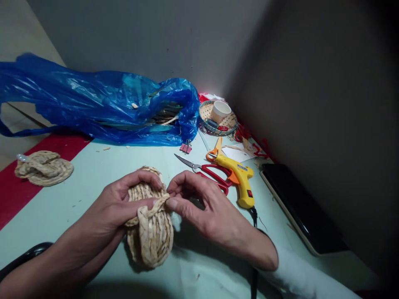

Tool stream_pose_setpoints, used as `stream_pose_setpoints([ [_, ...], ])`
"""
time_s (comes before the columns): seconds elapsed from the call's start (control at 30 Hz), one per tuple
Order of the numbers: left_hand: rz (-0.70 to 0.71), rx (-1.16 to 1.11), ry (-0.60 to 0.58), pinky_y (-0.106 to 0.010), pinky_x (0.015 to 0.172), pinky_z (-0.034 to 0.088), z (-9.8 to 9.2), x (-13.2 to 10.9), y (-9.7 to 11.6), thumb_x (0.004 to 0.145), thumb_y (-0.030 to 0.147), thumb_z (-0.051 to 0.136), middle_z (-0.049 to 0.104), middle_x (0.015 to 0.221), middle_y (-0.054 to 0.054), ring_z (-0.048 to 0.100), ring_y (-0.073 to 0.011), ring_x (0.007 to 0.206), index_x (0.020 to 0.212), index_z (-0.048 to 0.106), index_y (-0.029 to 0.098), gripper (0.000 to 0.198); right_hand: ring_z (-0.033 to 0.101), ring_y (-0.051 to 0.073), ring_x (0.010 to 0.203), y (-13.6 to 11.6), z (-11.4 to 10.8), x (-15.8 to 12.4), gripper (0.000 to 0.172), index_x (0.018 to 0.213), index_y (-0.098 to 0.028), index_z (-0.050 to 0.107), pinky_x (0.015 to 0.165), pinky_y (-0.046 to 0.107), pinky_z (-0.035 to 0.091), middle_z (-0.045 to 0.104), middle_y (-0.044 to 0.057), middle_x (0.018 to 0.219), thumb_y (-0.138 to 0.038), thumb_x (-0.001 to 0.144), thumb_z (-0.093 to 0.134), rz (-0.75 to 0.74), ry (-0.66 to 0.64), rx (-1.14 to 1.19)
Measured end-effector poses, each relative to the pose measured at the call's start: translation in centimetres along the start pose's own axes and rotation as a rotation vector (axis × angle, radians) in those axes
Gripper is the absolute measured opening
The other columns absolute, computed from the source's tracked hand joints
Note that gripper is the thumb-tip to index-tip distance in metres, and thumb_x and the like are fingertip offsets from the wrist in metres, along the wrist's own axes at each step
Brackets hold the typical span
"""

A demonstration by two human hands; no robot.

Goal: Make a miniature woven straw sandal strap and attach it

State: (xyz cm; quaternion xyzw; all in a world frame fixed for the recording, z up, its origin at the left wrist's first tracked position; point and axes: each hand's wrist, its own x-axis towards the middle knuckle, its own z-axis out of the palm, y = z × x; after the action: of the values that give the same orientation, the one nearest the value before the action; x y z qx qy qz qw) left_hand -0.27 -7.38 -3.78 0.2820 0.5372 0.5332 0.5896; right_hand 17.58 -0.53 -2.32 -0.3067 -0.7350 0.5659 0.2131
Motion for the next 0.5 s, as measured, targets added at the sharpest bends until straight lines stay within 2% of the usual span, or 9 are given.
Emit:
stream_pose_setpoints([
  [0.13,-0.041,-0.020,-0.006,-0.017,0.051,0.049,0.03,-0.54,0.32,0.063,0.029,0.088,0.064,0.073,0.005,0.059,-0.0104,0.058,0.079,0.070,0.025,0.024,0.057,0.016,0.080,0.32,-0.26,0.14,0.022,0.095,-0.016,0.061,0.072,0.029,0.044,0.062,0.001,0.084,-0.039,0.094,0.060,0.020,-0.064,0.222],
  [0.23,-0.020,0.005,-0.003,-0.016,0.051,0.048,-0.05,-0.67,0.34,0.065,0.025,0.086,0.062,0.075,0.007,0.058,-0.0088,0.058,0.078,0.069,0.025,0.022,0.056,0.015,0.080,0.64,-0.18,0.23,0.022,0.093,-0.016,0.063,0.073,0.029,0.042,0.061,0.002,0.085,-0.038,0.093,0.061,0.043,-0.068,0.299],
  [0.5,0.010,0.051,0.001,-0.015,0.051,0.049,-0.38,-0.28,0.33,0.062,0.028,0.089,0.059,0.081,0.008,0.057,-0.0065,0.057,0.072,0.068,0.025,0.023,0.052,0.012,0.075,0.38,0.45,0.35,0.021,0.088,-0.015,0.062,0.069,0.025,0.040,0.058,-0.001,0.079,-0.028,0.080,0.075,0.129,-0.027,0.436],
])
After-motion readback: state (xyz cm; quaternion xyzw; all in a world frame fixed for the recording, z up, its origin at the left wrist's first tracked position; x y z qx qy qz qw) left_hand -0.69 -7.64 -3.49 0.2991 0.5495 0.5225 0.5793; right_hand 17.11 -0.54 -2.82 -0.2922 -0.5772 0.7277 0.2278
